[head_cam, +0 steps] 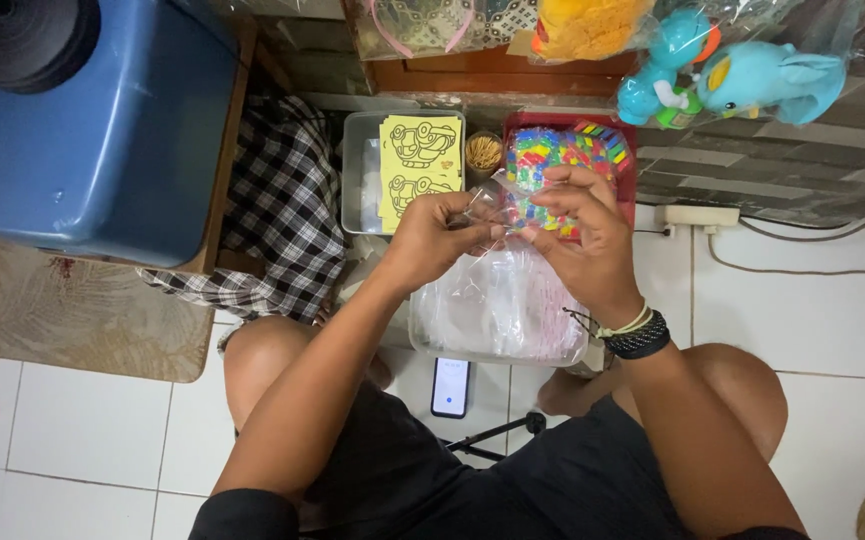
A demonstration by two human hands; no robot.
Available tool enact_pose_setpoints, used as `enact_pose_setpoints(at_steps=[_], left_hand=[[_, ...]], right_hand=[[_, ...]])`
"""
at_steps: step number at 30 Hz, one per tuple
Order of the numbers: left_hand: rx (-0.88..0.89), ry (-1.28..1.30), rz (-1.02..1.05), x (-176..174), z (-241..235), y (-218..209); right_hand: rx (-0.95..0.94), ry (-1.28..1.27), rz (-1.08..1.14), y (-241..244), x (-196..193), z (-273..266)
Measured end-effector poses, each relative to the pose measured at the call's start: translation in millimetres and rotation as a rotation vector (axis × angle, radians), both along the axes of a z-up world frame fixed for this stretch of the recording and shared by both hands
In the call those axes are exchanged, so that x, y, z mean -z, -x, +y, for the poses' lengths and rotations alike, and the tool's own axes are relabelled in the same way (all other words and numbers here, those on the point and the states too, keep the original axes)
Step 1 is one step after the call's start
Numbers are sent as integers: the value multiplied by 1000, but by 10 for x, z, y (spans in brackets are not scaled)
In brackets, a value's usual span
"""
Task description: The person sits on the floor and packs yellow paper stickers with cartoon designs into small clear plastic bags. They pick up a sticker, place it inside a bag, and then set the filled bag aside on the floor.
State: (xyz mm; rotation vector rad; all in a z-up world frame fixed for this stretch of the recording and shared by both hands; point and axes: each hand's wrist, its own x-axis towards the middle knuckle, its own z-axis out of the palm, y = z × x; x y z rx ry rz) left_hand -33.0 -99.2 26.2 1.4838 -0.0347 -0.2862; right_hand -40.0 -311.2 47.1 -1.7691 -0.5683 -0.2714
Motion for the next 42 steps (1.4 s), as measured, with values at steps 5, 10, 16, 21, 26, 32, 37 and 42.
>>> enact_pose_setpoints(at_steps=[5, 10, 16, 21, 26, 32, 37, 42], left_hand=[[86, -54, -17, -1, 18, 17], [152, -93, -35, -100, 23, 51], [120, -197, -99, -214, 157, 1], [-197, -322, -273, -76, 570, -210], [-340, -210, -279, -299, 825, -185], [-377, -279, -325, -272, 974, -157], [-397, -261, -312, -219, 1087, -133], [-393, -293, -368, -323, 1158, -114]], right_hand=[[-69, -109, 195, -42, 215, -41], [-96, -178, 285, -44, 179, -57], [-52, -83, 190, -76, 173, -112], [108, -81, 268, -121, 392, -137], [-2, 367, -60, -228, 688, 230], [-7, 670, -88, -610, 1198, 895], [82, 1097, -76, -950, 1526, 1197], [201, 1296, -149, -960, 1460, 1272]])
